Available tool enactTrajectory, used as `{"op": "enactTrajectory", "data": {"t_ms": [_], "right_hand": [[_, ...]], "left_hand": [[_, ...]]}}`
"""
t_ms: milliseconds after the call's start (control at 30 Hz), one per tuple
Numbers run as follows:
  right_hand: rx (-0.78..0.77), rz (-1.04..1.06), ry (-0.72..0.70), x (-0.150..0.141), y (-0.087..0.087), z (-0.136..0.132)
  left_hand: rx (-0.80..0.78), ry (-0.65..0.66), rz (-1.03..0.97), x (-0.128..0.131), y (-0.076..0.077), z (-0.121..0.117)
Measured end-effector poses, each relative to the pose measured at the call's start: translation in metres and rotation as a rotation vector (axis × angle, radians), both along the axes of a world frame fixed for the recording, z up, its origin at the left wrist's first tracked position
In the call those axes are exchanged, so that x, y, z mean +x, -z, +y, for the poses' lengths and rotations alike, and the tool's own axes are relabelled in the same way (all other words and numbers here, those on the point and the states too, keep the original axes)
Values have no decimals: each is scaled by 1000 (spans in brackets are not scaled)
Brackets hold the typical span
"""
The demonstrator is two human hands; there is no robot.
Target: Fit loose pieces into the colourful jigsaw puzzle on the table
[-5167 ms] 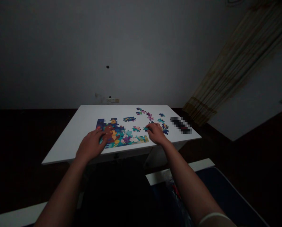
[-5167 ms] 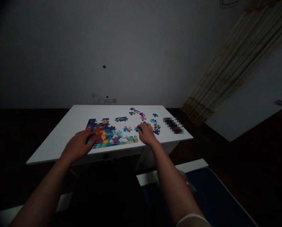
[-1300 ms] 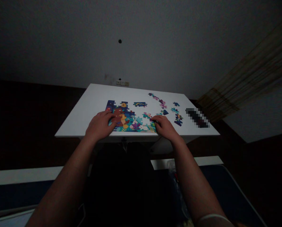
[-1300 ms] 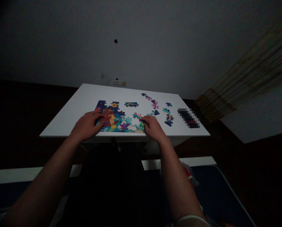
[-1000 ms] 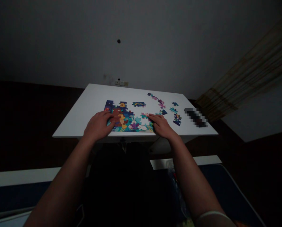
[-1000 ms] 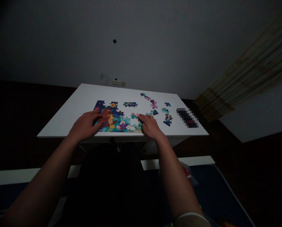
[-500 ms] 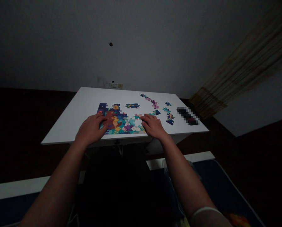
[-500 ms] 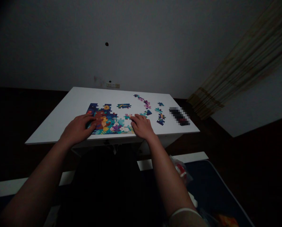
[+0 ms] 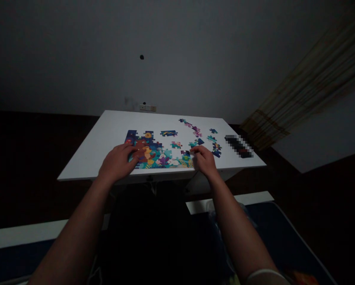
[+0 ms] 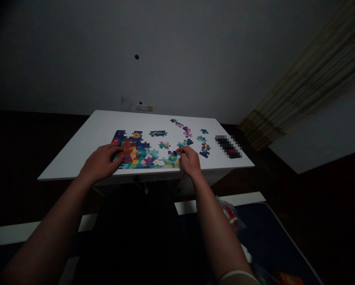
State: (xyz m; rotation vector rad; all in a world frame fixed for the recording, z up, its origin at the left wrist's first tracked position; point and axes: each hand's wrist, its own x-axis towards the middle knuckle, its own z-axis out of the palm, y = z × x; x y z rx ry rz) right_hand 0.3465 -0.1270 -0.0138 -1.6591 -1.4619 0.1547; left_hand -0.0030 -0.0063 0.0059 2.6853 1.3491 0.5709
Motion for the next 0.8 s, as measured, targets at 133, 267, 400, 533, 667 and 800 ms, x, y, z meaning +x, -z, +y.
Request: {"op": "enactTrajectory", "data": {"t_ms": [133,267,400,533,667,800], "right_hand": [[-53,-54,-68,-5,-3,0],[-81,-170,-121,-14,-7,0],[-72,-135,-111,-15,-7,1],[-19,2,-78,-8,-6,3],[-16,162,-52,-1,-4,5],[3,288,-32,4,1,5]], "left_hand": [[-19,-15,13,0,-1,0],[-21,-18,11,1,-3,-2],[-17,-16,-1,0,-3,-3],[-19,-13,-8,0,-4,-2],[-14,-18,-18,0,-3,-2],[-22,-29,-25,2,-3,-2]]}}
